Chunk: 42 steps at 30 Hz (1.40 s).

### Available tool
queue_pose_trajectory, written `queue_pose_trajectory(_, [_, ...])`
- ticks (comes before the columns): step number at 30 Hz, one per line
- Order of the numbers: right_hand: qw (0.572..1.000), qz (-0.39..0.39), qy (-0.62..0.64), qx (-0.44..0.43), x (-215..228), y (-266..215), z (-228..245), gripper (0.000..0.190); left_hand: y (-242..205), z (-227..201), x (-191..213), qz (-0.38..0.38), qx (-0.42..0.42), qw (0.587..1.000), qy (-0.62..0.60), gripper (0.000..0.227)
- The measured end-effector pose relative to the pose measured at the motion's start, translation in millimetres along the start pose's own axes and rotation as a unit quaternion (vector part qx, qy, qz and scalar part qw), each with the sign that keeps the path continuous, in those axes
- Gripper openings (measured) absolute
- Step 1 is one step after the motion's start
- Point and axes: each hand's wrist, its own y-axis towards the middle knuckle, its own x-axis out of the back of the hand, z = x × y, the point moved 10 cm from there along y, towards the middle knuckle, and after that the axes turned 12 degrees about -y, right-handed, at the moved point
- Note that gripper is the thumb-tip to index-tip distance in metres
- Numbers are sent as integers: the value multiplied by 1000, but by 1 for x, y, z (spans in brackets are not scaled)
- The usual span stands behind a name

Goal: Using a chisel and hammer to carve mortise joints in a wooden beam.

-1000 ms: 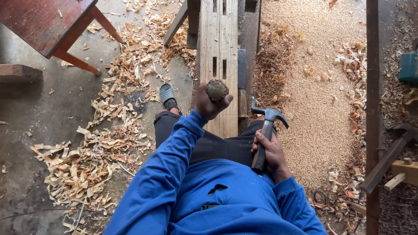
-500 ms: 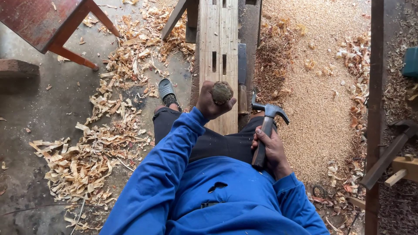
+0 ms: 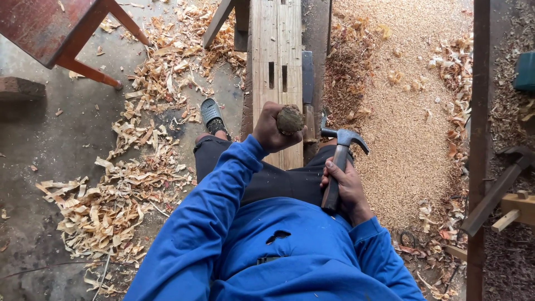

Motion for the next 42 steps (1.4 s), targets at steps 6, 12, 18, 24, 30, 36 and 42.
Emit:
queue_pose_trajectory(6, [1000, 3, -5, -6, 0, 1, -2, 25, -3, 4, 2, -12, -2, 1000, 7, 22])
queue_pose_trajectory(12, [1000, -4, 1, -8, 0, -1, -1, 25, -5, 6, 5, -15, -9, 1000, 17, 21])
queue_pose_trajectory(18, [999, 11, -37, 29, -11, -6, 18, 27, -17, -21, 10, -77, -157, 973, 148, 22])
queue_pose_trajectory(24, [948, -63, -265, 164, -35, -55, 125, 34, -14, 7, 11, -46, -63, 993, 94, 15])
queue_pose_trajectory(30, [848, -82, -301, 428, -39, -130, 213, 45, -8, 6, 4, -18, 0, 999, 37, 13])
queue_pose_trajectory(36, [888, 57, -324, 323, -83, -93, 200, 51, -29, 65, 18, -39, -24, 998, 53, 17])
queue_pose_trajectory(42, [789, -49, -522, 322, -90, -122, 233, 31, -18, 66, 29, -76, -2, 997, 11, 25])
